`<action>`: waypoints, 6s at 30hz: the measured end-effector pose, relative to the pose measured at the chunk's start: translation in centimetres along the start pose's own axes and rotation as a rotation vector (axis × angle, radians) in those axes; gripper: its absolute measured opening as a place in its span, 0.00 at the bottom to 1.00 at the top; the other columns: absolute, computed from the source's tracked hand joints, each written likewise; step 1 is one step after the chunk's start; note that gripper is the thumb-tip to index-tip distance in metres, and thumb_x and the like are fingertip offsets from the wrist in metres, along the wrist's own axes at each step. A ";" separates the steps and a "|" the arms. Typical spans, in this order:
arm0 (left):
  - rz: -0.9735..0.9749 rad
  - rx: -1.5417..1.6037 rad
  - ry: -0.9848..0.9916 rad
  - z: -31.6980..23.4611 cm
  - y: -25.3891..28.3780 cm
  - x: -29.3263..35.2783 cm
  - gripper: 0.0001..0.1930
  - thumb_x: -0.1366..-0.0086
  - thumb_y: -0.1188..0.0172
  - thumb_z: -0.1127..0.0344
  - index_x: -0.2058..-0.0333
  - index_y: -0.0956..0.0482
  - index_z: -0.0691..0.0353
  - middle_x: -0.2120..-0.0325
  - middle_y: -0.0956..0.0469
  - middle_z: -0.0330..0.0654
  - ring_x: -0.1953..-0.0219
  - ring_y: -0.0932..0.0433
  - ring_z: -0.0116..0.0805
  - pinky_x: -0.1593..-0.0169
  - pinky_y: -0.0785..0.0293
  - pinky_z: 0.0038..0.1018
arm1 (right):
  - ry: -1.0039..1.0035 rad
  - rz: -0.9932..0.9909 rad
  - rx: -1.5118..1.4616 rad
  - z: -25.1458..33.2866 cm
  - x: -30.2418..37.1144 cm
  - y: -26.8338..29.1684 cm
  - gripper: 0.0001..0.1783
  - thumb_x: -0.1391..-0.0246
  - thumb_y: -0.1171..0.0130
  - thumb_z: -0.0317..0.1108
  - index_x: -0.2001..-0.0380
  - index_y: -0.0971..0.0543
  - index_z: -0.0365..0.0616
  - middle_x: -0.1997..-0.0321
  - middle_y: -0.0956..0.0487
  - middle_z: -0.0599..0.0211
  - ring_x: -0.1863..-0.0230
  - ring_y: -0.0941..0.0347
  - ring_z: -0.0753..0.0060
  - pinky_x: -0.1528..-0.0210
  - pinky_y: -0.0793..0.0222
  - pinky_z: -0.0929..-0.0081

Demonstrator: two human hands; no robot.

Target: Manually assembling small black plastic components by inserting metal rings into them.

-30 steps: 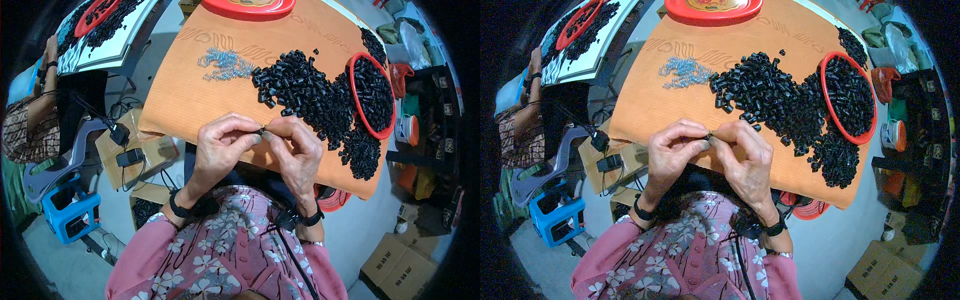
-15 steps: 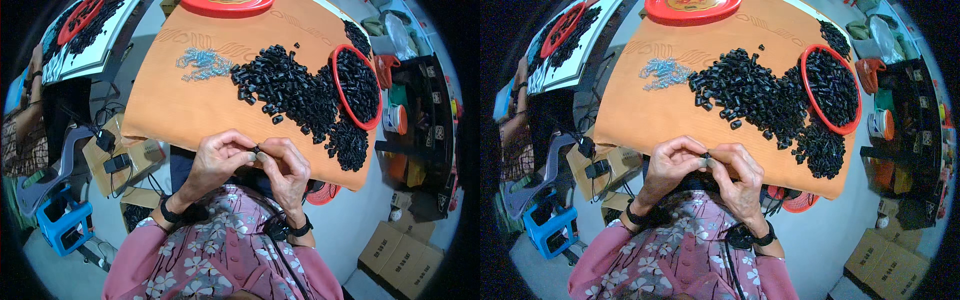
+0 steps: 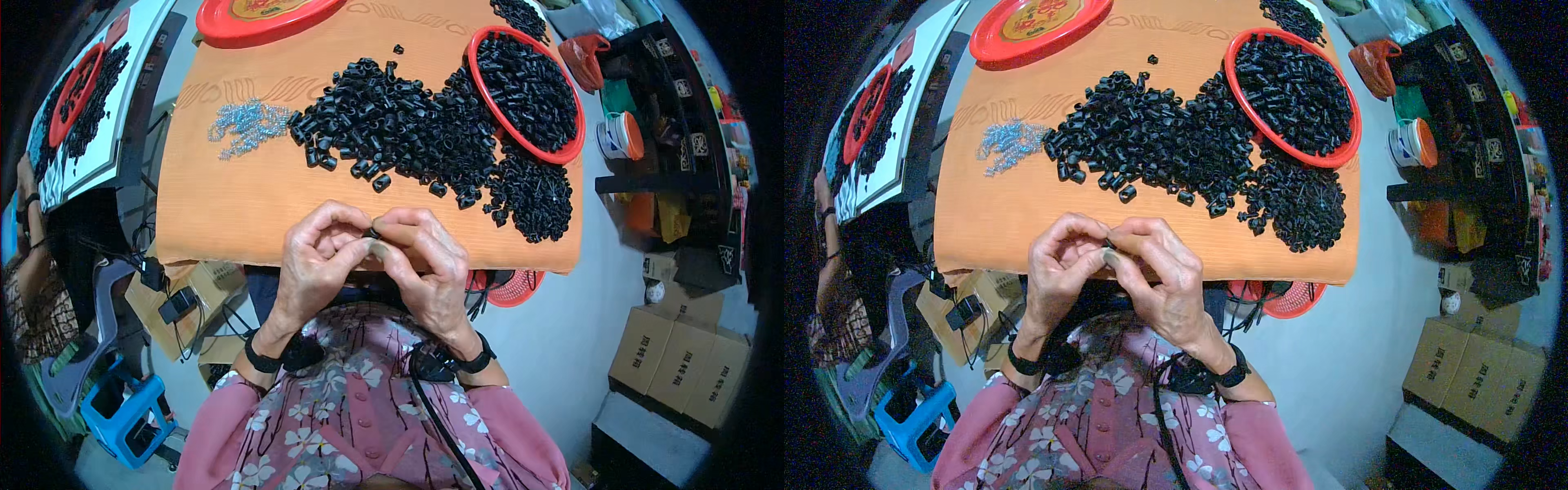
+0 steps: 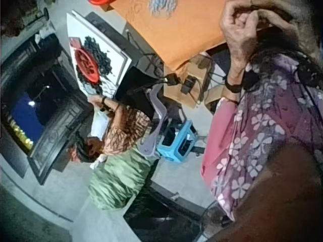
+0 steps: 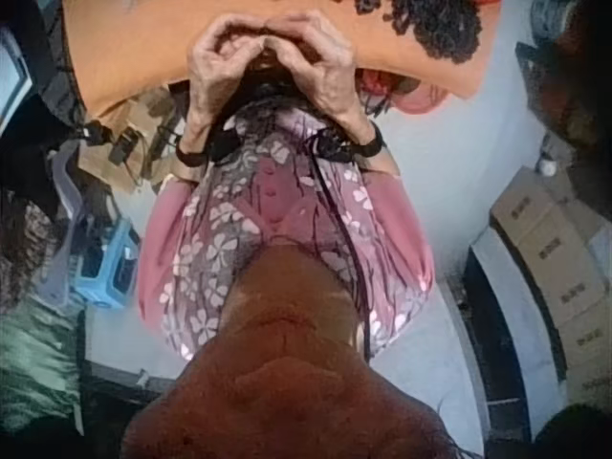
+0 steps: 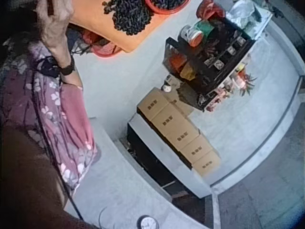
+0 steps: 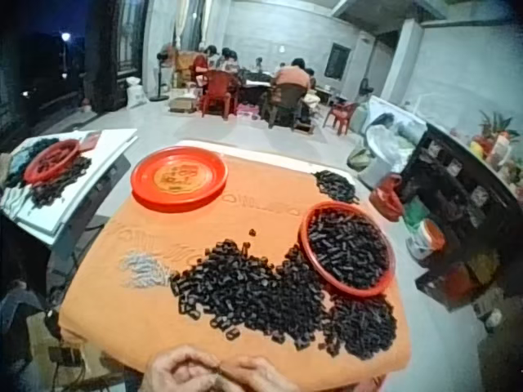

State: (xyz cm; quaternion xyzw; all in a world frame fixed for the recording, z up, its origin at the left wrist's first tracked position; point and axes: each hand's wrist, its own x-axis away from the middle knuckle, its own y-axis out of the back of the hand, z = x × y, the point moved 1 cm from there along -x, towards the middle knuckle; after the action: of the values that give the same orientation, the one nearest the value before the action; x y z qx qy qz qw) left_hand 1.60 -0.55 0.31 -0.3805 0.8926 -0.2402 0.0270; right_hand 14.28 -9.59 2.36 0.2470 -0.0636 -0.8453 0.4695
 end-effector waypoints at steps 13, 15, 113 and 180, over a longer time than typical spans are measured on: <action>-0.047 -0.205 -0.008 -0.2 0.0 -0.4 0.10 0.40 0.43 0.81 0.58 0.22 0.72 0.68 0.24 0.41 0.68 0.22 0.24 0.64 0.24 0.18 | 0.179 -0.129 0.725 -3.7 -2.6 1.6 0.09 0.56 0.36 0.24 0.68 0.21 0.39 0.65 0.23 0.65 0.64 0.30 0.60 0.64 0.30 0.67; -0.067 -0.130 0.119 -0.1 0.0 -0.4 0.11 0.40 0.41 0.80 0.57 0.22 0.72 0.70 0.23 0.39 0.69 0.22 0.23 0.64 0.25 0.17 | 0.176 -0.133 0.751 -4.1 -2.5 1.6 0.08 0.55 0.36 0.24 0.68 0.21 0.39 0.66 0.23 0.63 0.64 0.30 0.59 0.63 0.30 0.66; -0.110 0.064 -0.025 -0.5 1.8 0.5 0.12 0.39 0.39 0.75 0.56 0.23 0.70 0.66 0.19 0.43 0.65 0.20 0.25 0.58 0.23 0.20 | -0.147 0.001 -0.209 -0.2 -2.1 -2.1 0.05 0.47 0.41 0.19 0.66 0.20 0.33 0.65 0.21 0.66 0.67 0.25 0.80 0.66 0.29 0.84; -0.202 -0.007 0.058 -1.0 1.8 1.6 0.05 0.38 0.40 0.76 0.65 0.22 0.71 0.72 0.20 0.41 0.70 0.22 0.22 0.66 0.25 0.17 | 0.394 0.051 0.235 -0.9 -0.4 -4.3 0.19 0.59 0.36 0.21 0.61 0.28 0.29 0.65 0.25 0.48 0.68 0.25 0.49 0.68 0.27 0.65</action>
State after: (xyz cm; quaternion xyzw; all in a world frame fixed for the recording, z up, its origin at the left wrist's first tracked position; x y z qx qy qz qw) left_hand -0.97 -0.14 0.59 -0.4616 0.8509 -0.2496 -0.0245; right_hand 11.65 -6.76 0.24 0.4585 -0.0748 -0.7555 0.4620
